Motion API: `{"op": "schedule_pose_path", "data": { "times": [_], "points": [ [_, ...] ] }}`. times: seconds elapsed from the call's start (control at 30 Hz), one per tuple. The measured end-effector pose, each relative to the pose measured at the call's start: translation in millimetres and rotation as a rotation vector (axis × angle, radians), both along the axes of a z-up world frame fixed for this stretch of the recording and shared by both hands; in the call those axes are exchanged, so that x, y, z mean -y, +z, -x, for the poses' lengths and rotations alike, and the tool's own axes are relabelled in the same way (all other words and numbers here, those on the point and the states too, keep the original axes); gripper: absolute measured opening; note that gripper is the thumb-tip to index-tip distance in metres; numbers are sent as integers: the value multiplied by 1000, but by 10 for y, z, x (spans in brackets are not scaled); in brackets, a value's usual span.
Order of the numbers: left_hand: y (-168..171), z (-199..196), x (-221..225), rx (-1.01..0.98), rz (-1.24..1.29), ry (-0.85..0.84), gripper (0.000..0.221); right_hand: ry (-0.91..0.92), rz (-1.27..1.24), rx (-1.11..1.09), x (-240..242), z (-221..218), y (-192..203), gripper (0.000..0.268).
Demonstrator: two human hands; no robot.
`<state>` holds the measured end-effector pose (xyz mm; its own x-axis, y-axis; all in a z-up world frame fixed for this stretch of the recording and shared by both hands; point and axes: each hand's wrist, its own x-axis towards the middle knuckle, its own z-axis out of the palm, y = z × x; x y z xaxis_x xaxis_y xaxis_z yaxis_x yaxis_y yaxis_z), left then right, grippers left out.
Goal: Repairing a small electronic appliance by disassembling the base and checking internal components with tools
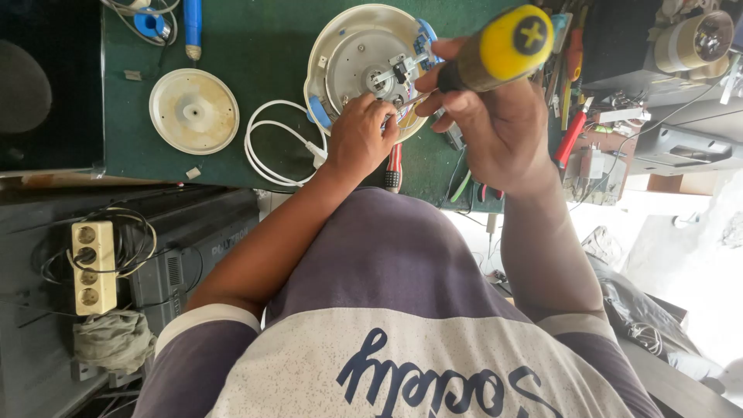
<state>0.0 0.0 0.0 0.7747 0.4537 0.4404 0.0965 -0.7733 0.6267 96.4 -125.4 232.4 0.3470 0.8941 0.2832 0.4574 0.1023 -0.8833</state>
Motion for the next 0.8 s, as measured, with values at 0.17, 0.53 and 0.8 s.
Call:
{"op": "schedule_pose_path", "data": {
  "times": [0.17,0.53,0.8],
  "points": [
    [49,8,11,-8,12,1,4,-223,30,432,19,-2,50,26],
    [55,15,-1,-27,-1,-3,5,-206,32,247,-40,46,208,31],
    [-48,6,10,8,-103,-8,17,-214,-53,405,-24,-28,122,49]
  ]
}}
